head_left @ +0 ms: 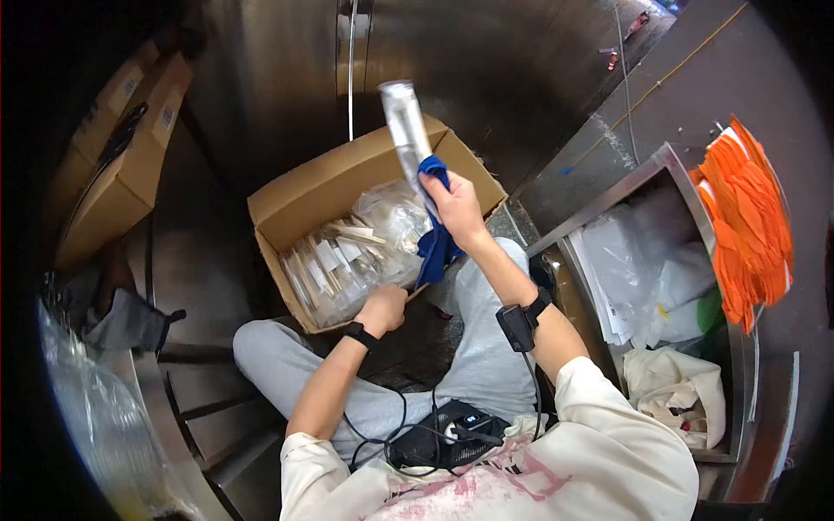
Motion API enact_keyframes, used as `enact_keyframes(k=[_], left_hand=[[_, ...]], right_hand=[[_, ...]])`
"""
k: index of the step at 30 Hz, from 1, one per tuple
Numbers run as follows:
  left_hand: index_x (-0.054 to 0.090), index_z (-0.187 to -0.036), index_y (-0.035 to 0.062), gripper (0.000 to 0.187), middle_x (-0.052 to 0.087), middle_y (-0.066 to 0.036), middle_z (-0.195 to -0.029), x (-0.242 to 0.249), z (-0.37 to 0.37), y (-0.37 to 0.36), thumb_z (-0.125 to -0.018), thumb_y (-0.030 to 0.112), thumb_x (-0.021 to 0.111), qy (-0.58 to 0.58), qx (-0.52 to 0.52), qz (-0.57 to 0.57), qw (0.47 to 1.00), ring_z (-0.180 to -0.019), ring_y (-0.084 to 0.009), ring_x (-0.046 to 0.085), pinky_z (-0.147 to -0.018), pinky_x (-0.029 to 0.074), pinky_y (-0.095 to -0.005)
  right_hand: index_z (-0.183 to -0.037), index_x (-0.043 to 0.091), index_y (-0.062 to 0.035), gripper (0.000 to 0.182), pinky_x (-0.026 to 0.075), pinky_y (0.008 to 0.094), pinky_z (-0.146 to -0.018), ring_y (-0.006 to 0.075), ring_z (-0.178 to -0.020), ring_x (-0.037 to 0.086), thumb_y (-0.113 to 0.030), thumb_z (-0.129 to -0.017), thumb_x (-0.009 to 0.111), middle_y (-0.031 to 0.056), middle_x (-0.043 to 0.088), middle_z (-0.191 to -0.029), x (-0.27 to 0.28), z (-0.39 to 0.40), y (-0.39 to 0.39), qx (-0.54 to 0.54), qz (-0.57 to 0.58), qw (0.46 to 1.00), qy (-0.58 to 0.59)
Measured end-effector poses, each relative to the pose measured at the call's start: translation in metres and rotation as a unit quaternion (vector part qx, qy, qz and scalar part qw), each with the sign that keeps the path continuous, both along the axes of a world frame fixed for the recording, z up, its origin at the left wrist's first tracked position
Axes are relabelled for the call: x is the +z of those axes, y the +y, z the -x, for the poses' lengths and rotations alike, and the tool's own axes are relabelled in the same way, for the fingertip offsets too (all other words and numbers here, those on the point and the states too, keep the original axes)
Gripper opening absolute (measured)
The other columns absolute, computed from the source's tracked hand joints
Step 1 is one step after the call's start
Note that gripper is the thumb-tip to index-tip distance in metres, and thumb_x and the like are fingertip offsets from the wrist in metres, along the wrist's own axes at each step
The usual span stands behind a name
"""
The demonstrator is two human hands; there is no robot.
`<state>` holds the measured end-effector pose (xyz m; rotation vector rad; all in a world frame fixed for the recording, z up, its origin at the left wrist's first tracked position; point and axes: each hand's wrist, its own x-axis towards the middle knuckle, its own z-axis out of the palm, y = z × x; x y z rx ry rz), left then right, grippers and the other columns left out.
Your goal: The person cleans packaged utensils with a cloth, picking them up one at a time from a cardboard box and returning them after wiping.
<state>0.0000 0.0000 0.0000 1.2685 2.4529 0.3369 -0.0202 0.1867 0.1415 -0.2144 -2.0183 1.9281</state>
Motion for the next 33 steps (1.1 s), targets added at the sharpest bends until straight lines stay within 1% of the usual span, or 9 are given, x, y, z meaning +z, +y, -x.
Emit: enact_keyframes(k=[7, 9, 12, 14, 15, 18, 19, 22, 33], left_hand=[[0.072, -0.085, -0.0010, 0.015, 0.070, -0.023, -0.089, 0.026, 0.021, -0.004, -0.072, 0.005, 0.066, -0.031, -0.074, 0.041, 0.996, -0.089, -0.0373, 0.070, -0.077, 0.057, -0.0448], [0.074, -0.083, 0.0009, 0.013, 0.071, -0.022, -0.088, 0.040, 0.038, 0.006, -0.077, 0.004, 0.063, -0.047, -0.098, 0.088, 0.990, -0.087, -0.0367, 0.071, -0.075, 0.058, -0.0441], [0.074, -0.084, -0.0003, 0.014, 0.071, -0.023, -0.088, 0.047, 0.052, 0.016, -0.079, 0.006, 0.063, -0.071, -0.092, 0.152, 0.981, -0.085, -0.0384, 0.071, -0.074, 0.058, -0.0440], [0.074, -0.083, -0.0008, 0.014, 0.071, -0.022, -0.086, 0.056, 0.082, 0.009, -0.081, 0.009, 0.065, -0.127, -0.106, 0.154, 0.974, -0.080, -0.0345, 0.071, -0.070, 0.057, -0.0424], [0.074, -0.082, -0.0014, 0.016, 0.072, -0.021, -0.084, 0.063, 0.100, 0.001, -0.084, 0.013, 0.066, -0.180, -0.122, 0.150, 0.964, -0.075, -0.0306, 0.072, -0.067, 0.057, -0.0408], [0.070, -0.081, 0.0001, 0.032, 0.068, -0.008, -0.068, 0.073, 0.143, -0.025, -0.093, 0.030, 0.067, -0.423, 0.161, -0.133, 0.882, -0.058, -0.0142, 0.062, -0.057, 0.051, -0.0301], [0.068, -0.080, 0.0014, 0.036, 0.064, -0.003, -0.064, 0.069, 0.148, -0.030, -0.096, 0.034, 0.066, -0.438, 0.269, -0.252, 0.820, -0.054, -0.0093, 0.057, -0.054, 0.048, -0.0259], [0.062, -0.075, 0.0080, 0.041, 0.058, 0.002, -0.061, 0.064, 0.170, -0.040, -0.099, 0.040, 0.061, -0.371, 0.448, -0.355, 0.732, -0.050, -0.0040, 0.049, -0.047, 0.036, -0.0193], [0.061, -0.077, 0.0099, 0.035, 0.052, 0.006, -0.061, 0.067, 0.188, -0.096, -0.099, 0.037, 0.063, -0.261, 0.485, -0.511, 0.660, -0.052, -0.0032, 0.043, -0.049, 0.032, -0.0203]], right_hand=[[-0.076, 0.063, 0.0006, 0.045, 0.037, 0.0270, -0.057, 0.0045, -0.064, 0.043, -0.039, -0.096, 0.063, -0.0063, 0.049, -0.064, -0.075, 0.038, 0.010, 0.128, -0.088, 0.983, -0.101], [-0.071, 0.061, 0.0013, 0.064, 0.036, 0.0301, -0.058, 0.0090, -0.061, 0.043, -0.055, -0.099, 0.050, -0.0037, 0.047, -0.061, -0.080, 0.051, 0.016, 0.146, -0.081, 0.974, -0.152], [-0.075, 0.062, 0.0034, 0.065, 0.037, 0.0297, -0.061, 0.0101, -0.065, 0.045, -0.052, -0.102, 0.042, -0.0009, 0.050, -0.064, -0.112, 0.068, 0.020, 0.169, 0.015, 0.965, -0.199], [-0.079, 0.064, 0.0005, 0.055, 0.039, 0.0274, -0.067, 0.0089, -0.071, 0.049, -0.045, -0.103, 0.044, -0.0003, 0.057, -0.074, -0.135, 0.077, 0.005, 0.087, 0.161, 0.975, -0.127], [-0.084, 0.065, 0.0019, 0.048, 0.040, 0.0273, -0.073, 0.0095, -0.077, 0.051, -0.038, -0.102, 0.045, 0.0023, 0.059, -0.078, -0.126, 0.076, 0.002, 0.098, 0.113, 0.979, -0.137], [-0.092, 0.065, 0.0024, 0.034, 0.043, 0.0286, -0.071, 0.0088, -0.076, 0.051, -0.029, -0.098, 0.055, 0.0023, 0.058, -0.075, -0.115, 0.087, -0.004, 0.207, 0.046, 0.969, -0.124], [-0.092, 0.065, 0.0024, 0.034, 0.043, 0.0286, -0.071, 0.0088, -0.076, 0.051, -0.029, -0.098, 0.055, 0.0023, 0.058, -0.075, -0.114, 0.090, -0.009, 0.212, 0.049, 0.968, -0.125], [-0.087, 0.062, 0.0044, 0.027, 0.044, 0.0323, -0.062, 0.0115, -0.068, 0.053, -0.023, -0.090, 0.066, 0.0063, 0.059, -0.070, -0.102, 0.095, -0.030, 0.253, -0.022, 0.962, -0.099], [-0.101, 0.067, 0.0007, 0.024, 0.042, 0.0245, -0.061, 0.0051, -0.070, 0.052, -0.023, -0.094, 0.066, -0.0020, 0.061, -0.080, -0.097, 0.129, -0.090, 0.387, 0.172, 0.891, -0.164]])
